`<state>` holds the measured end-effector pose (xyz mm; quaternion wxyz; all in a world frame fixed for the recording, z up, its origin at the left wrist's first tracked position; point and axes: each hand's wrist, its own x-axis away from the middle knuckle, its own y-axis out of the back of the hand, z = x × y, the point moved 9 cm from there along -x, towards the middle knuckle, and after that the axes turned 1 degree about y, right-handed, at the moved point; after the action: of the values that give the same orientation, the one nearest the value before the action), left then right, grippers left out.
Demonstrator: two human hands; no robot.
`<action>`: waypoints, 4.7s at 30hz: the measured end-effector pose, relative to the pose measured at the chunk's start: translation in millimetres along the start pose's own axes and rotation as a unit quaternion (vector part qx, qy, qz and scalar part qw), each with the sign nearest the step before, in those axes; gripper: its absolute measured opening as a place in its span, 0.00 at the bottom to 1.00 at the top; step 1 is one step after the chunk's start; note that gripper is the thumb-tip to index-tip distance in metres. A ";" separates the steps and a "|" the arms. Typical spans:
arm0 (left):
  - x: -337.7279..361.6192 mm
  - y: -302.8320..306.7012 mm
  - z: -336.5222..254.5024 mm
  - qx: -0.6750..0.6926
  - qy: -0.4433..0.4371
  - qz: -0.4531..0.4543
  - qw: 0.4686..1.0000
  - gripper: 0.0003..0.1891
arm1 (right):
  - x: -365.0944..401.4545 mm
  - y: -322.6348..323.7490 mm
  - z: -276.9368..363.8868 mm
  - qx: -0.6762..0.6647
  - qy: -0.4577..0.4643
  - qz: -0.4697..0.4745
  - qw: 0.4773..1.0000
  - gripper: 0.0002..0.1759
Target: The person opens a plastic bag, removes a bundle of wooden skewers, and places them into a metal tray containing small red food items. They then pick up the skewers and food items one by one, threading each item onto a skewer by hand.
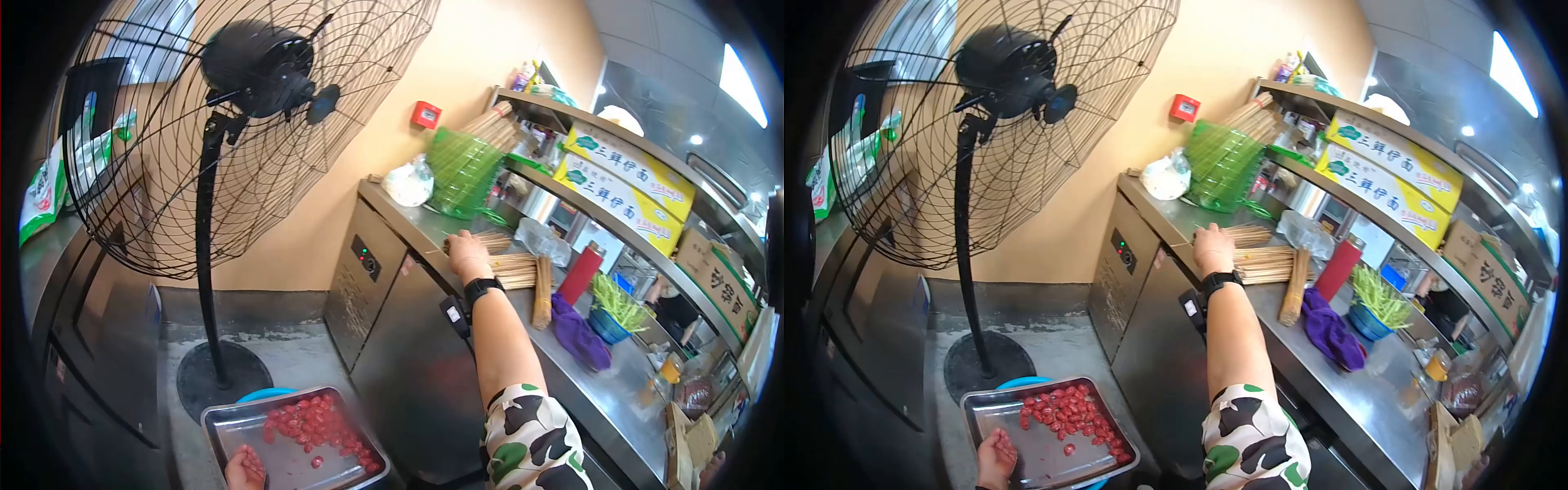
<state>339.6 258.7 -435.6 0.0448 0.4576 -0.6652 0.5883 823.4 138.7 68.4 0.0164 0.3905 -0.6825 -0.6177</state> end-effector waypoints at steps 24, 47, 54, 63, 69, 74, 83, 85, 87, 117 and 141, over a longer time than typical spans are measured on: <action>1.7 -1.4 -1.4 0.034 -0.024 0.018 0.999 0.04 | 49.6 14.0 -190.9 -0.891 -0.282 -0.112 0.337 0.08; 48.6 -47.0 -11.3 -0.063 -0.049 0.136 0.988 0.10 | 323.5 12.3 144.8 -0.887 -0.068 0.295 0.349 0.06; 82.5 -95.3 -5.6 -0.146 -0.043 0.278 0.948 0.26 | 437.0 -84.6 222.3 -0.685 -0.071 0.578 0.438 0.11; 78.5 -89.4 21.0 -0.119 -0.005 0.234 0.965 0.13 | 547.8 -86.9 223.4 -0.544 -0.065 0.815 0.187 0.09; 84.3 -90.3 64.3 -0.146 0.077 0.208 0.964 0.11 | 533.2 -102.0 206.3 -0.536 0.029 0.799 0.272 0.21; 67.9 -78.7 86.2 -0.138 0.067 0.160 0.975 0.12 | 496.7 -127.3 245.1 -0.620 0.011 0.737 0.268 0.26; 60.0 -78.8 67.5 -0.123 0.025 0.118 0.985 0.10 | 404.5 -187.3 201.3 -0.697 -0.051 0.513 0.499 0.17; 60.1 -77.7 57.7 -0.100 0.011 0.098 0.990 0.10 | 368.8 -224.1 160.2 -0.627 -0.098 0.407 0.657 0.11; 58.6 -75.3 53.6 -0.098 0.006 0.084 0.992 0.09 | 354.5 -276.8 126.8 -0.507 -0.072 0.339 0.789 0.13; 69.2 -61.4 12.9 -0.081 -0.015 0.063 0.995 0.10 | 396.9 -219.0 254.4 -0.345 0.286 0.432 0.783 0.29; 75.2 -48.4 -19.2 -0.005 -0.007 0.104 0.995 0.12 | 334.5 -213.4 339.4 -0.284 0.236 0.356 0.859 0.34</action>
<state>319.1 238.1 -348.9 -0.0190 0.3903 -0.7124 0.5829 529.2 249.9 -348.4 0.5054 0.2334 -0.5456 -0.6264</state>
